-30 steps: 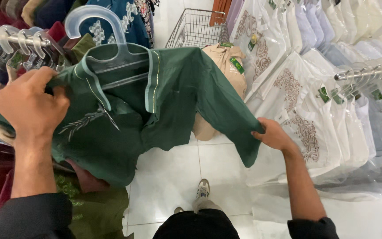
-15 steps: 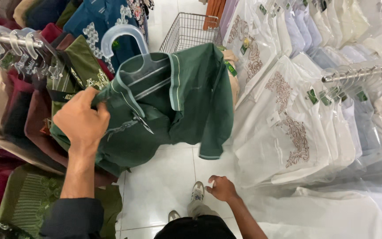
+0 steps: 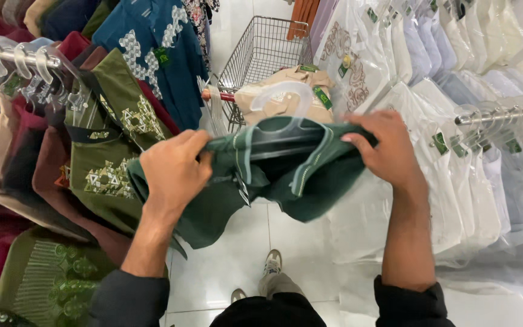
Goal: The person selects a green shirt from a shopping cart, fastens the buttons by hand, and places it onto a hanger on a clothing rack.
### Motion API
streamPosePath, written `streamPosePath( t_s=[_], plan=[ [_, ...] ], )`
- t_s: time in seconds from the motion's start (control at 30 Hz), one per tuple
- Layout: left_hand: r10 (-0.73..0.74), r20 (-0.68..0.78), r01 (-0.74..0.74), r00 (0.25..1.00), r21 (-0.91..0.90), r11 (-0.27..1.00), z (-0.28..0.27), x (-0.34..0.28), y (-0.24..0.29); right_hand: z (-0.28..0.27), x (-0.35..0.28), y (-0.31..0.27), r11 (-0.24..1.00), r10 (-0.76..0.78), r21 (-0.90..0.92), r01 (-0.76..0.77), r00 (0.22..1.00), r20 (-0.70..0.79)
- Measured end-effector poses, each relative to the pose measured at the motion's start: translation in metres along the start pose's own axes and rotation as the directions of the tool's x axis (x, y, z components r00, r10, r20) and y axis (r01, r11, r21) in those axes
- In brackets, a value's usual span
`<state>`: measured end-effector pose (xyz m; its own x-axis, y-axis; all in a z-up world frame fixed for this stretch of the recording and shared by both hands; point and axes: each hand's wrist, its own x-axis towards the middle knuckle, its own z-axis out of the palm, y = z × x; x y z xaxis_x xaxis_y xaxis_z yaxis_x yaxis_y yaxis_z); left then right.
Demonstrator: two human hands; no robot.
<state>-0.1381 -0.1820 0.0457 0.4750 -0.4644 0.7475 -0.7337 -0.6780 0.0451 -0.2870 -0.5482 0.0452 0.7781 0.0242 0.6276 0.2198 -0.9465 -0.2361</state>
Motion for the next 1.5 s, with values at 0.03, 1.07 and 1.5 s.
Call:
streamPosePath(
  t_s=[0.03,1.07,1.5],
  plan=[
    [0.0,-0.001,0.0,1.0,0.003,1.0,0.001,-0.006,0.004,0.004,-0.017,0.008,1.0,-0.002,0.002,0.002,1.0,-0.001],
    [-0.172,0.802,0.367,0.572,-0.063,0.928,0.641,0.157,-0.096,0.348,0.113,0.468,0.727,0.677,-0.219,-0.651,0.623,0.392],
    [-0.298,0.445,0.456,0.844,-0.305,0.836,0.483,0.174,0.043,0.254,0.173,0.351,0.94,0.197,0.216,-0.263,0.938,0.286]
  ],
)
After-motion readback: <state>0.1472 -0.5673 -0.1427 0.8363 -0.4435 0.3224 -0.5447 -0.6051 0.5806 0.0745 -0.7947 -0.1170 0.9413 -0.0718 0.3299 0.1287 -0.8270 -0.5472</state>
